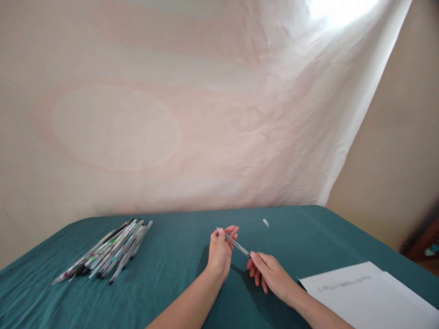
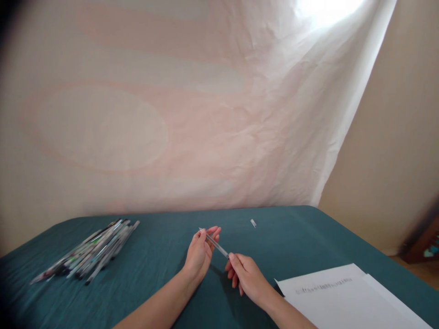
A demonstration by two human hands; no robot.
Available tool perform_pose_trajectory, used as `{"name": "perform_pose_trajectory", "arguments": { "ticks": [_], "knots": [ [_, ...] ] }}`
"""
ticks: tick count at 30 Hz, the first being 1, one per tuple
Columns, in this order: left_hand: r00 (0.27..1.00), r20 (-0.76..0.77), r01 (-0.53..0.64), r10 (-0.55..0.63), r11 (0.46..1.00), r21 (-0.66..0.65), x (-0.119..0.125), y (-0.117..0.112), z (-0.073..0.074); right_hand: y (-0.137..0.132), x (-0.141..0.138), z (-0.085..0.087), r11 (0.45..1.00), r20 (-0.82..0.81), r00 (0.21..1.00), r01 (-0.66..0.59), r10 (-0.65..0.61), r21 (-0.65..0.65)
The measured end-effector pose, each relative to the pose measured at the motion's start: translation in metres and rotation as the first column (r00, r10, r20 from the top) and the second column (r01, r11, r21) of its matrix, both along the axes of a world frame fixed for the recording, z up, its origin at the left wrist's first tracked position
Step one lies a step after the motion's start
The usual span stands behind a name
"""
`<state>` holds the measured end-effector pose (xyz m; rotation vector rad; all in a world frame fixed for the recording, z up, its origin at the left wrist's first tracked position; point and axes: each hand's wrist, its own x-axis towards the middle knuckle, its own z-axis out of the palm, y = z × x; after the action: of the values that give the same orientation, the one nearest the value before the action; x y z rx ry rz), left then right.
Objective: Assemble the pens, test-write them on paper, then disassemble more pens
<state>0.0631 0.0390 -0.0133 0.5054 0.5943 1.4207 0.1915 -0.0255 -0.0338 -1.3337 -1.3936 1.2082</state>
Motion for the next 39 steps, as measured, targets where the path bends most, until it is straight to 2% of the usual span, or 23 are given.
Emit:
{"name": "perform_pose_trajectory", "arguments": {
  "ticks": [3,9,12,20,26,30,34,36,39],
  "knots": [
    [0.999,-0.032,0.041,-0.04,0.999,0.028,0.0,-0.003,-0.002,0.0,0.0,-0.002,0.999,-0.001,1.0,0.021,-0.021,0.029],
    [0.965,-0.123,0.239,-0.232,0.97,0.045,0.003,-0.015,-0.007,0.002,0.002,-0.004,0.995,-0.097,0.991,0.098,-0.094,0.031],
    [0.952,-0.118,0.293,-0.283,0.954,0.07,0.005,-0.018,-0.008,0.001,0.003,-0.004,0.992,-0.146,0.983,0.121,-0.115,0.033],
    [0.95,-0.099,0.3,-0.296,0.953,0.029,0.002,-0.016,-0.008,0.001,0.004,-0.006,0.985,-0.044,0.991,0.134,-0.13,0.113],
    [0.955,-0.096,0.283,-0.28,0.959,0.019,0.002,-0.016,-0.008,-0.002,0.004,0.002,0.977,0.083,0.986,0.127,-0.143,0.17],
    [0.96,-0.095,0.265,-0.262,0.964,0.012,0.002,-0.014,-0.01,-0.001,0.004,0.003,0.976,0.025,0.987,0.15,-0.156,0.16],
    [0.958,-0.108,0.267,-0.264,0.963,0.021,0.003,-0.013,-0.012,0.004,0.005,-0.002,0.983,-0.111,0.979,0.178,-0.171,0.054],
    [0.957,-0.112,0.272,-0.268,0.962,0.021,0.003,-0.013,-0.013,0.005,0.006,-0.004,0.984,-0.114,0.98,0.171,-0.165,0.041],
    [0.958,-0.105,0.273,-0.268,0.962,0.027,0.003,-0.013,-0.013,0.004,0.007,-0.005,0.982,-0.053,0.985,0.169,-0.164,0.09]
  ]
}}
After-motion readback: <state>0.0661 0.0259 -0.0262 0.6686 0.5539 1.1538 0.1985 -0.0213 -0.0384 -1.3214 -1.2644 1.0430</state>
